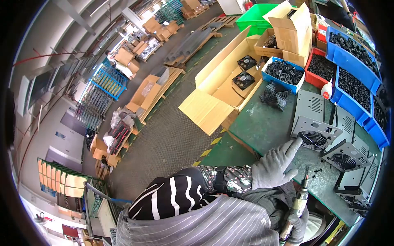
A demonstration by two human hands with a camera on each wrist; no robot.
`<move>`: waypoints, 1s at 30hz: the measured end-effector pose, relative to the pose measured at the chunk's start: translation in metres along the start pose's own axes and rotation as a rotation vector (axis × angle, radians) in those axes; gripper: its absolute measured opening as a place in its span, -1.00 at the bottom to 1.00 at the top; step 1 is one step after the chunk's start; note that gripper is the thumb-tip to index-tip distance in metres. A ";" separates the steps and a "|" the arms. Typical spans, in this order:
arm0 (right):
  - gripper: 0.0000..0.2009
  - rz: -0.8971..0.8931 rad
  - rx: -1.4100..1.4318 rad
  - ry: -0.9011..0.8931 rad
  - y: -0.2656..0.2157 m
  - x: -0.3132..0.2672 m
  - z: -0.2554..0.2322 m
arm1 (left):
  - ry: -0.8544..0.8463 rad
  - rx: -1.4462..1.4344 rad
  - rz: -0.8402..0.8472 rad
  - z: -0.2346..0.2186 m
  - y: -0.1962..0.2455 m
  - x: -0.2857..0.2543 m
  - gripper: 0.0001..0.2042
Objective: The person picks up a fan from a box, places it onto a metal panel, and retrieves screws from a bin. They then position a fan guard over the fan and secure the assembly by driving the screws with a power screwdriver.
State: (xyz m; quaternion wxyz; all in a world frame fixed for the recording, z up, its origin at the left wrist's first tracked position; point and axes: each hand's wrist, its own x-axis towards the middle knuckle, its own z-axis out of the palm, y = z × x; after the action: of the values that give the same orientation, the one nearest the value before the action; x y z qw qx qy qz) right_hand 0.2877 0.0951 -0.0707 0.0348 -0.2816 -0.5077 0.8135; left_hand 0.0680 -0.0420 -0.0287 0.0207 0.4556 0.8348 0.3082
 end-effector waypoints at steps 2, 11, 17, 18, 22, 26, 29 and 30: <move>-0.22 -0.002 0.003 0.000 0.001 0.001 -0.001 | 0.068 0.011 -0.001 -0.002 0.000 0.000 -0.11; -0.20 -0.009 0.013 -0.003 0.005 0.009 -0.001 | -0.104 -0.366 -0.102 -0.002 -0.004 0.022 -0.42; -0.19 -0.014 0.019 -0.008 0.005 0.010 0.004 | 0.181 -0.283 -0.026 0.000 -0.010 0.046 -0.83; -0.19 -0.015 0.020 -0.009 0.006 0.010 0.005 | 0.258 -0.247 0.027 0.001 -0.012 0.047 -0.85; -0.19 -0.014 0.021 -0.006 0.006 0.010 0.007 | 0.306 -0.241 0.034 -0.004 -0.008 0.048 -0.87; -0.18 -0.010 0.020 0.006 0.007 0.007 0.007 | 0.432 -0.261 0.161 -0.012 -0.005 0.049 -0.92; -0.17 -0.007 0.019 0.011 0.008 0.005 0.008 | 0.518 -0.311 0.248 -0.031 -0.005 0.042 -0.87; -0.17 -0.006 0.018 0.010 0.008 0.004 0.008 | 0.523 -0.312 0.268 -0.037 -0.005 0.040 -0.83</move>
State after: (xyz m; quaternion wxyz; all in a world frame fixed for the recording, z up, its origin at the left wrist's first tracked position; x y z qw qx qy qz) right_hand 0.2819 0.0862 -0.0767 0.0423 -0.2841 -0.5008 0.8165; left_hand 0.0294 -0.0314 0.0082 -0.1655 0.4582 0.6874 0.5386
